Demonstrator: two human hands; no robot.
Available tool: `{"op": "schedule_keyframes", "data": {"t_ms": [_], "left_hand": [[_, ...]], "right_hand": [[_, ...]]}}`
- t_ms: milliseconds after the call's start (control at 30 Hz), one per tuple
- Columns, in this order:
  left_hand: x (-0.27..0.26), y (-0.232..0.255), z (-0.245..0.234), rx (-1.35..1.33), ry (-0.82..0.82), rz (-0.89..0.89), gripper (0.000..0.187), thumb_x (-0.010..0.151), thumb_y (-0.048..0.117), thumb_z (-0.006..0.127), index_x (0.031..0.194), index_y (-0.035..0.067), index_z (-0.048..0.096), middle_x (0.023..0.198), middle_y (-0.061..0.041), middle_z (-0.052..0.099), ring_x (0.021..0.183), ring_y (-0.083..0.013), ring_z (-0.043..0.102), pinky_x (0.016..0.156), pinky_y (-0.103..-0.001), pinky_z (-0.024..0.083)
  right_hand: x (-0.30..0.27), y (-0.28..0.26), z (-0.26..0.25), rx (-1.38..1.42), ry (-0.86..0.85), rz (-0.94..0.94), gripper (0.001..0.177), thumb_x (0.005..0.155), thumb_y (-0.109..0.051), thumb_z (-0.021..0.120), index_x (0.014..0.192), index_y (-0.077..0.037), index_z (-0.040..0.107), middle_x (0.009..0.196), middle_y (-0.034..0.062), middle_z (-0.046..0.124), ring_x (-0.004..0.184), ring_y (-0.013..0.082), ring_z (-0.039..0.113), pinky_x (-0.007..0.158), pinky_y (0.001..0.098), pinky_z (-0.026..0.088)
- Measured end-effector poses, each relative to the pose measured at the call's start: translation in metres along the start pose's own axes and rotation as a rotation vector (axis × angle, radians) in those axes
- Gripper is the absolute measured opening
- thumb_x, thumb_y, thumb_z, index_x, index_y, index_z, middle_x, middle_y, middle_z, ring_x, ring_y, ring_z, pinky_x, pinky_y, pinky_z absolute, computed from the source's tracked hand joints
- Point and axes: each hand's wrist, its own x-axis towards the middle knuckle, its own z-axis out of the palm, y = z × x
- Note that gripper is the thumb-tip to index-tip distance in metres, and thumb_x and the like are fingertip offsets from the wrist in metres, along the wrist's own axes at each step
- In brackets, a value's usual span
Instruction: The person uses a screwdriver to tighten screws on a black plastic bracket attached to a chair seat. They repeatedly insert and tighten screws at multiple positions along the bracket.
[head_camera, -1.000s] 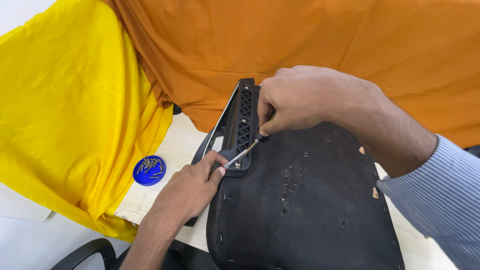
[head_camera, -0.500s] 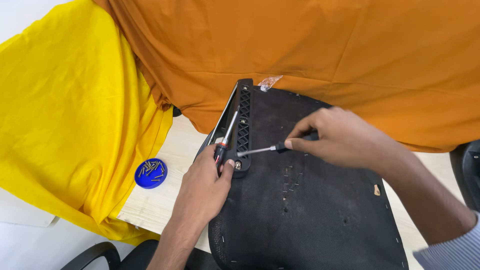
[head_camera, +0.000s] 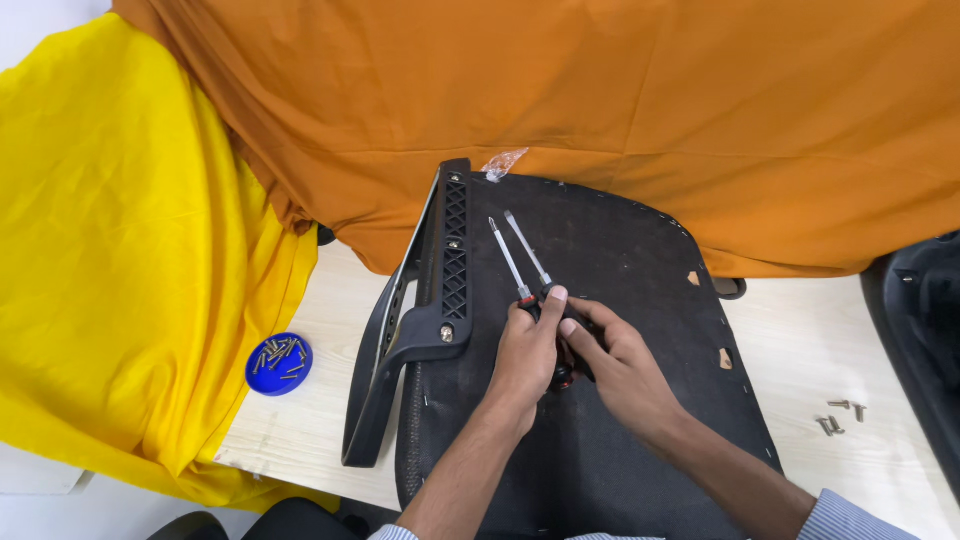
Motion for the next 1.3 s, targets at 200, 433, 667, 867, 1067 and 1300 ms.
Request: {"op": "schedule_keyframes", "data": {"t_ms": [200,433,667,867,1067,1300], "left_hand": [[0.009,-0.023,0.033,0.031,-0.117,-0.032,0.046,0.103,0.044,0.042,0.124,0.005,0.053,0.108,-0.012,0.067,0.1,-0.0176,0.07,0.087,-0.035,0.058],[0.008,-0.048,0.069,0.031,-0.207,-0.018,0.038,0.104,0.043,0.045,0.125,0.012,0.051,0.106,-0.002,0.065,0.1,-0.0107,0.066,0.089,-0.032,0.054],[-0.017,-0.078,0.076,-0.185,-0.336,-0.071,0.029,0.106,0.035,0.05,0.113,0.008,0.056,0.091,-0.002,0.059,0.083,-0.0105,0.059,0.079,-0.032,0.054],[-0.044,-0.079,0.054,-0.339,-0.389,-0.074,0.024,0.104,0.028,0.046,0.105,0.005,0.053,0.097,-0.01,0.069,0.086,-0.0205,0.075,0.071,-0.035,0.065],[-0.071,-0.066,0.03,-0.288,-0.386,-0.092,0.021,0.104,0.027,0.046,0.108,0.007,0.048,0.098,-0.01,0.068,0.087,-0.0218,0.075,0.067,-0.036,0.065],[-0.139,-0.085,-0.015,-0.202,-0.382,-0.107,0.022,0.104,0.029,0.044,0.108,0.008,0.048,0.099,-0.009,0.067,0.088,-0.0202,0.075,0.068,-0.035,0.066]], "right_hand": [[-0.022,0.002,-0.028,-0.259,0.074,0.146,0.049,0.097,-0.03,0.059,0.141,-0.009,0.06,0.09,0.0105,0.073,0.077,0.0152,0.067,0.069,0.031,0.055],[-0.057,-0.017,-0.047,-0.525,0.143,0.332,0.05,0.098,-0.034,0.06,0.143,-0.013,0.057,0.099,0.0108,0.077,0.081,0.0213,0.072,0.074,0.0354,0.057],[-0.112,-0.025,-0.045,-0.934,0.089,0.246,0.071,0.093,-0.044,0.063,0.15,-0.007,0.045,0.137,0.013,0.057,0.123,0.028,0.055,0.102,0.0409,0.044],[-0.215,0.035,-0.08,-1.272,0.44,-0.297,0.046,0.098,-0.052,0.05,0.121,-0.016,0.066,0.128,0.0078,0.064,0.133,0.0276,0.051,0.112,0.0443,0.034],[-0.296,0.207,-0.117,-0.916,0.083,1.082,0.046,0.103,-0.044,0.042,0.106,-0.011,0.073,0.104,0.0061,0.071,0.097,0.0253,0.067,0.094,0.0413,0.052],[-0.36,0.292,-0.112,0.233,0.78,0.838,0.036,0.106,-0.026,0.044,0.076,-0.009,0.056,0.057,0.0008,0.036,0.044,0.017,0.032,0.041,0.0365,0.025]]}}
